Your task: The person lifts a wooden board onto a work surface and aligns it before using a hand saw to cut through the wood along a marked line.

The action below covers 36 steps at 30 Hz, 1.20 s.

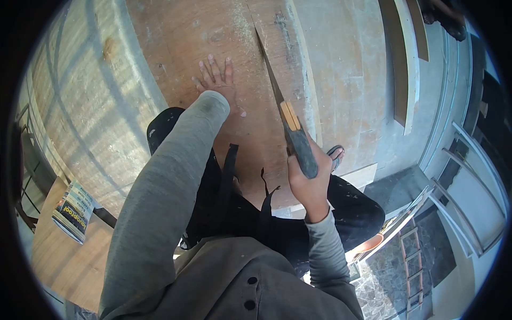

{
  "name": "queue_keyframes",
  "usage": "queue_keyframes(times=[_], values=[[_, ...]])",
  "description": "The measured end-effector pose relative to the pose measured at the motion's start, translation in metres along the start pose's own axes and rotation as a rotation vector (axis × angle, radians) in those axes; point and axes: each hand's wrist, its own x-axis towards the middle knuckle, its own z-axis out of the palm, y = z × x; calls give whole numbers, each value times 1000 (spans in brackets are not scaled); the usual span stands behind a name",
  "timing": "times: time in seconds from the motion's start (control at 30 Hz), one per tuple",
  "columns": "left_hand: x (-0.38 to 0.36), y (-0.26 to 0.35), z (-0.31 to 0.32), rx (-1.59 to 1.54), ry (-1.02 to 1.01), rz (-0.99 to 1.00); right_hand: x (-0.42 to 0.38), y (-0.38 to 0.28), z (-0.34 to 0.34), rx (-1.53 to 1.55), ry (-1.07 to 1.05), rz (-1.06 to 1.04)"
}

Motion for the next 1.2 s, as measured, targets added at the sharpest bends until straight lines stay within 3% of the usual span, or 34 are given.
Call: queue_keyframes(times=[0.07, 0.2, 0.27, 0.3, 0.33, 0.4, 0.47, 0.53, 0.6, 0.7, 0.8, 0.83, 0.9, 1.0, 1.07, 1.13, 1.2], values=[[7, -5, -11, -1, 98, -15, 2, -3, -2, 28, 20, -1], [5, 0, -5, -11, 27, 3, -75, -10, -18, -54, 86, 108], [8, -3, -8, -10, 46, 1, -45, -3, -14, 56, 94, 11], [8, -3, -8, -1, 27, -9, -15, 9, -8, 67, 43, 86], [6, -1, -7, 5, 2, -16, 21, 8, 8, 74, 0, 23], [3, -3, -5, 1, 4, -7, 36, 6, 16, -14, -24, 60], [6, -3, -6, -7, 0, 8, -17, 7, 9, -18, 64, -32], [7, -2, -4, 7, 21, -1, -67, -3, -8, -91, 56, 34], [5, -4, -3, -9, 13, 2, -63, -8, -7, 83, 120, 66], [5, -1, -6, -21, 13, 19, 21, 10, 27, -7, 56, -61], [9, -4, -9, -16, 49, -5, -5, 16, 12, -9, 114, -80], [4, -2, -3, 3, 62, -5, -39, 20, -2, -28, 41, 87], [6, -1, -2, -9, 60, 4, -73, 8, -10, -57, 94, -20], [7, -3, -6, -19, 43, -2, -43, 21, -10, -9, 62, 70], [3, -3, -3, -15, 9, -12, 20, 30, 15, 52, -36, -17], [5, -3, -5, -12, 39, 1, 11, 34, 19, -15, 21, -65], [8, -3, -5, -2, 42, -1, -49, 24, 3, 9, 69, 29]])
